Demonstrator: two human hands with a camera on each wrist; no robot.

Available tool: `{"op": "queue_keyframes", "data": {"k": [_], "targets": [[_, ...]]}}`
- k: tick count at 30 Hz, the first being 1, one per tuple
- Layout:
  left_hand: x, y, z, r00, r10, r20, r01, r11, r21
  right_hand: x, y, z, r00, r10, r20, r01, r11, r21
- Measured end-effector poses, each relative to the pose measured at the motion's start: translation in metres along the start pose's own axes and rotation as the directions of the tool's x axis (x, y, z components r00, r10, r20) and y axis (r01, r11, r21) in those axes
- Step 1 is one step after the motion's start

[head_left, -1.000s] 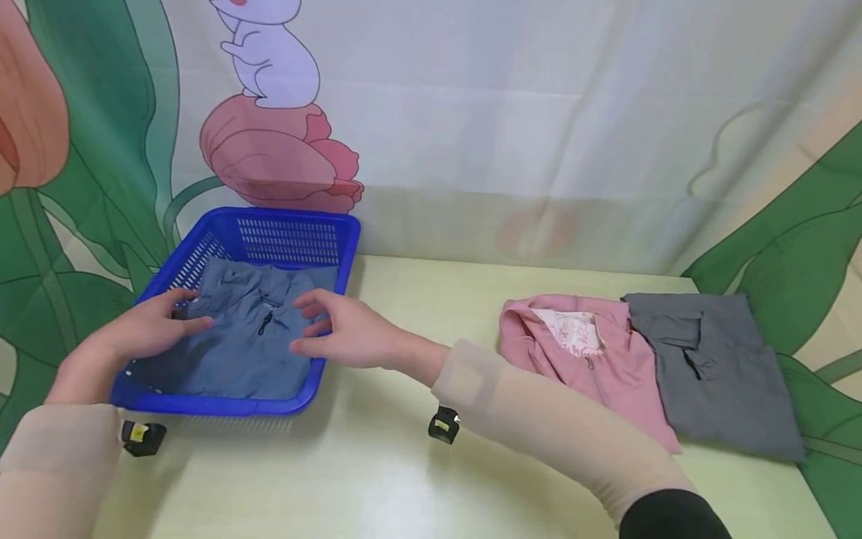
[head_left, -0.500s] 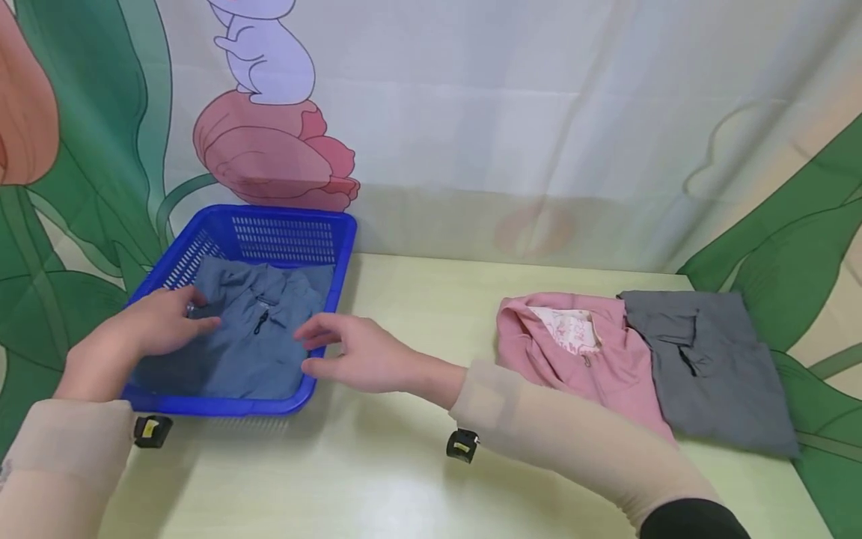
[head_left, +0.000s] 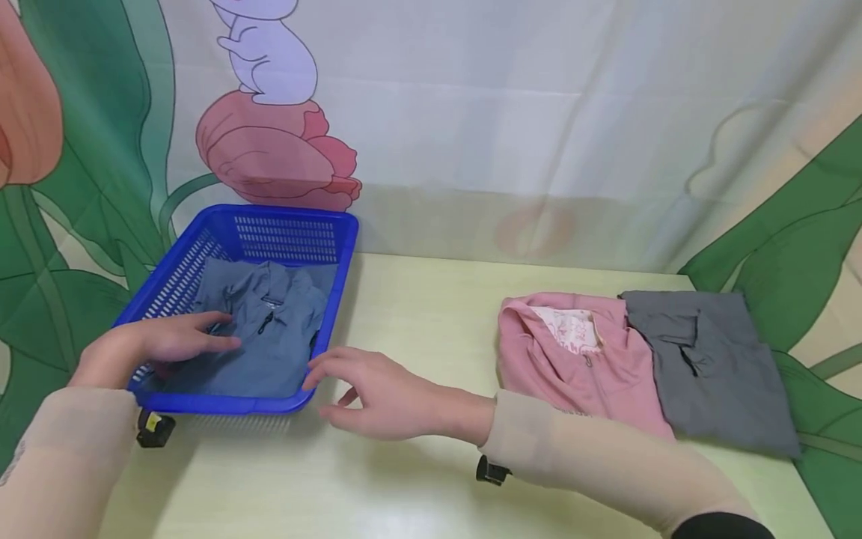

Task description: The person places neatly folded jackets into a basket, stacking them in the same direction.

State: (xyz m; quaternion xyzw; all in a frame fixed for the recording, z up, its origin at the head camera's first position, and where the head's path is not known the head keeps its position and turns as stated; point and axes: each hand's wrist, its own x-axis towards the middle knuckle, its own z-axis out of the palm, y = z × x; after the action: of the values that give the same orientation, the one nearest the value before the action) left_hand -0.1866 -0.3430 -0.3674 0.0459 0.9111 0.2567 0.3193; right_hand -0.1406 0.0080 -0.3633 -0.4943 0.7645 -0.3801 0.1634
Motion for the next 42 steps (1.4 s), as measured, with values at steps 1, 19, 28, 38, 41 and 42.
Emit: {"op": "queue_keyframes", "data": {"k": [1, 19, 28, 38, 41, 42], "targets": [[0.000, -0.001, 0.001, 1.000, 0.021, -0.023, -0.020, 1.000, 0.022, -0.003, 0.001, 0.001, 1.000, -0.007, 0.006, 0.007, 1.000, -0.013], [-0.015, 0.057, 0.028, 0.929, 0.312, -0.200, -0.276, 0.943, 0.188, -0.056, 0.024, 0.006, 0.999, 0.003, 0.051, 0.004, 0.992, -0.125], [-0.027, 0.093, 0.041, 0.828, 0.377, -0.416, -0.334, 0.926, 0.175, -0.071, 0.026, -0.001, 0.999, 0.003, 0.032, 0.001, 0.990, -0.143], [-0.033, 0.123, 0.062, 0.796, 0.429, -0.426, -0.403, 0.902, 0.157, -0.082, 0.036, -0.012, 0.997, -0.026, -0.077, 0.012, 0.986, -0.168], [-0.031, 0.131, 0.067, 0.784, 0.454, -0.423, -0.429, 0.889, 0.158, -0.086, 0.041, -0.012, 0.995, -0.017, -0.095, -0.001, 0.984, -0.177], [-0.031, 0.133, 0.069, 0.780, 0.462, -0.422, -0.436, 0.885, 0.163, -0.088, 0.042, -0.012, 0.995, -0.011, -0.097, -0.007, 0.984, -0.177]]}}
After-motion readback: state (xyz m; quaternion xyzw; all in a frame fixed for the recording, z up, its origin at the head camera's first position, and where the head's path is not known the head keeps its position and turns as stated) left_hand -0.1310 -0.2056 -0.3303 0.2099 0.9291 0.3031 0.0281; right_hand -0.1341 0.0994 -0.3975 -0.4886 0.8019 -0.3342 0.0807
